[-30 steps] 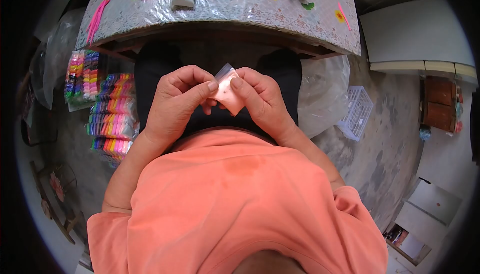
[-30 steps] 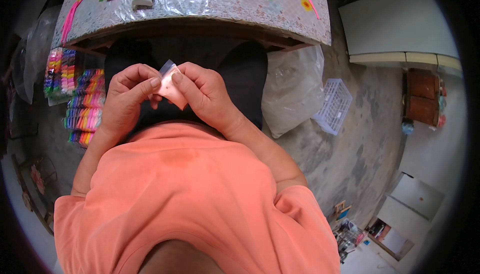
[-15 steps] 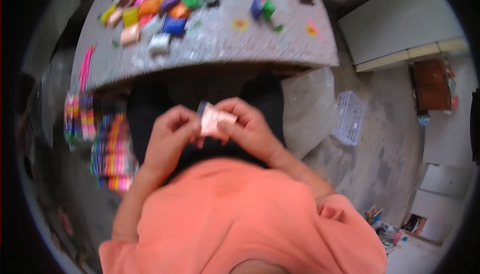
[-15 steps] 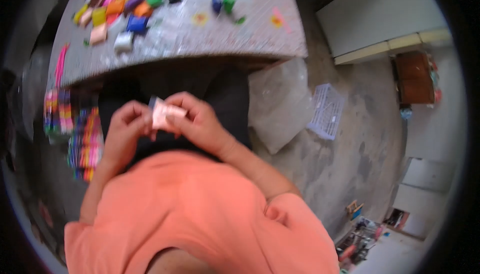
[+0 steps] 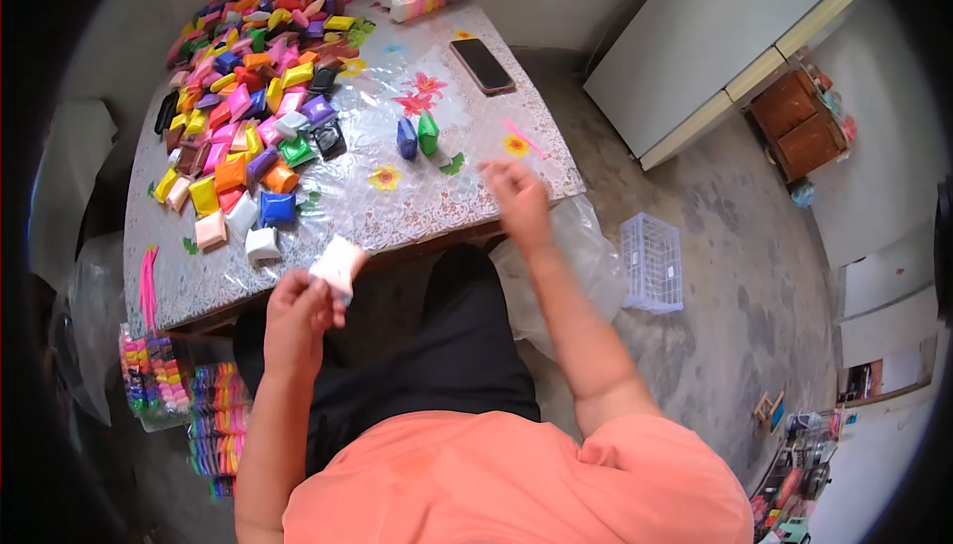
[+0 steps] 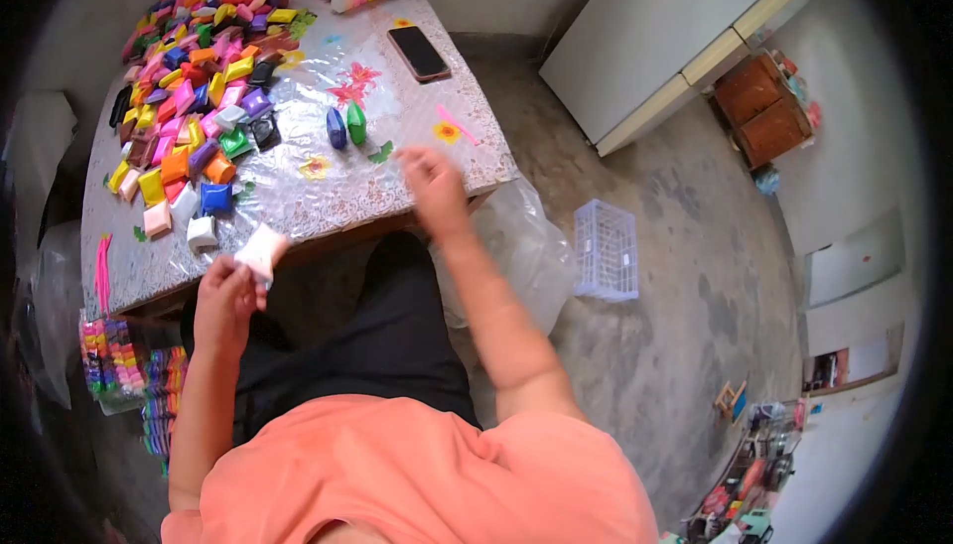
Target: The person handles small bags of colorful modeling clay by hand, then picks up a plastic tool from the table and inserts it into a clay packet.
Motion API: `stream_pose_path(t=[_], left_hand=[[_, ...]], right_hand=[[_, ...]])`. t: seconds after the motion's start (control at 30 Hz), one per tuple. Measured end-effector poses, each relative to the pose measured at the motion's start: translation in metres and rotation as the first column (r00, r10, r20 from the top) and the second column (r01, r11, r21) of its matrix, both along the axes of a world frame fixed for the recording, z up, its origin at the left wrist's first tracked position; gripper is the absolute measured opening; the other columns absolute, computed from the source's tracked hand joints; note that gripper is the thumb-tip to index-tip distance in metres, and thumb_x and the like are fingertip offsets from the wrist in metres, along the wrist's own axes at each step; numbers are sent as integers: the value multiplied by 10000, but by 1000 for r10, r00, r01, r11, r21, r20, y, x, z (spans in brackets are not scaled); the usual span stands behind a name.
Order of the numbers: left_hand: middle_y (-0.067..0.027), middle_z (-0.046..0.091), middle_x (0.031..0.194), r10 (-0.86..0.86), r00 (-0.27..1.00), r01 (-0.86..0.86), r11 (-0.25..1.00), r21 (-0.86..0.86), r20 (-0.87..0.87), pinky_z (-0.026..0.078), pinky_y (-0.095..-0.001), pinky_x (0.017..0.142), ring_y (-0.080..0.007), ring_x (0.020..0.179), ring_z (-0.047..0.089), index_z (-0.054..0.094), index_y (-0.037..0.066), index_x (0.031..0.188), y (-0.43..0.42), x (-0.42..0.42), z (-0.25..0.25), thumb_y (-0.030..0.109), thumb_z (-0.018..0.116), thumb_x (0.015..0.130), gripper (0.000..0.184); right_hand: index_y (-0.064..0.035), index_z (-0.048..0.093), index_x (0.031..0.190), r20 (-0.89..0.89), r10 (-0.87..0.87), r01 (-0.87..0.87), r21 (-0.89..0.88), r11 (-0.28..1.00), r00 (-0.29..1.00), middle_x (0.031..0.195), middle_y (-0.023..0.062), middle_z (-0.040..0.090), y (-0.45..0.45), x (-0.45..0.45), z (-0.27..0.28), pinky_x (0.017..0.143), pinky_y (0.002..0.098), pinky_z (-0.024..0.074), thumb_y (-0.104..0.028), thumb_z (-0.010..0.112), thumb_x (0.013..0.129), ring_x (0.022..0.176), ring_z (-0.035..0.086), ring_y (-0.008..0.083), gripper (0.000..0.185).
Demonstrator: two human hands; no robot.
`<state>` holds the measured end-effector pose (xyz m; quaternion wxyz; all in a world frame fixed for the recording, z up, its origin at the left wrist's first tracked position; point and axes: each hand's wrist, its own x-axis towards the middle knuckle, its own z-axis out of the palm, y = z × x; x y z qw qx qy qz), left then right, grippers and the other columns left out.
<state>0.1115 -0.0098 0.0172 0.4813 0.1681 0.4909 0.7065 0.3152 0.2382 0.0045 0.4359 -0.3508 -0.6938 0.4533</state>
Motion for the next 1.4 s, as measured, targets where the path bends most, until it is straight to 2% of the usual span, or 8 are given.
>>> stream_pose_path(t=[0.17, 0.27, 0.67, 0.87, 1.1, 1.17, 1.23, 1.4], left_hand=[[-89, 611, 787, 155, 988, -156, 988, -15, -27, 550, -282, 617, -164, 689, 628, 531, 24, 901, 57, -9, -24, 77, 585, 906, 76], [-82, 610, 784, 86, 991, -99, 986, -131, -105, 555, -263, 558, -154, 653, 640, 540, 21, 876, 70, -15, -45, 107, 609, 899, 113], [-76, 643, 829, -73, 975, 12, 961, -276, -209, 541, -262, 521, -146, 618, 652, 583, 32, 965, 73, -24, -44, 206, 643, 886, 200], [-64, 651, 780, -111, 977, 33, 924, -382, -183, 536, -277, 508, -138, 592, 652, 605, 32, 928, 83, -30, -43, 186, 673, 868, 179], [-60, 645, 719, -96, 977, 10, 910, -414, -188, 521, -278, 465, -129, 540, 632, 596, 46, 858, 86, -29, -43, 169, 690, 856, 155], [-61, 645, 712, -85, 978, -1, 913, -409, -193, 517, -276, 454, -127, 527, 629, 593, 46, 843, 86, -28, -46, 170, 691, 856, 158], [-60, 647, 709, -79, 976, -8, 917, -398, -203, 514, -274, 448, -126, 518, 627, 592, 46, 829, 86, -27, -47, 173, 693, 856, 165], [-57, 645, 694, -42, 979, -36, 927, -373, -198, 507, -264, 438, -129, 511, 632, 596, 45, 810, 85, -24, -47, 173, 692, 852, 165]], right_hand=[[-35, 691, 1036, 283, -306, 90, 582, 808, 909, 1020, 174, 664, 140, 27, -34, 860, 379, 490, -210, 711, 781, 947, 636, 304, 310], [-28, 691, 983, 640, -324, 40, 416, 908, 697, 994, 147, 662, 154, 33, -37, 799, 350, 502, -280, 741, 780, 886, 641, 267, 328], [-45, 713, 808, 709, -160, 79, 146, 986, 687, 788, 141, 698, 178, 24, -31, 705, 354, 518, -224, 722, 753, 729, 678, 239, 187], [-33, 685, 811, 710, -201, 28, 248, 968, 675, 802, 154, 691, 162, 22, -30, 710, 364, 513, -191, 690, 758, 737, 671, 259, 167], [-12, 639, 943, 218, -133, 77, 244, 967, 967, 807, 166, 648, 95, 3, -47, 701, 395, 504, -79, 591, 805, 740, 633, 308, 161], [-8, 630, 946, 156, 43, -55, 77, 995, 987, 816, 161, 627, 42, -21, -40, 697, 391, 499, -61, 569, 822, 721, 617, 308, 148], [-6, 630, 944, 173, 92, -168, 502, 849, 981, 830, 171, 606, 0, -47, -40, 687, 374, 495, -65, 563, 841, 714, 606, 314, 136], [-65, 644, 921, 392, 262, -378, 257, 889, 882, 798, 137, 617, -56, -75, -19, 662, 375, 489, -142, 621, 843, 729, 607, 316, 112]])
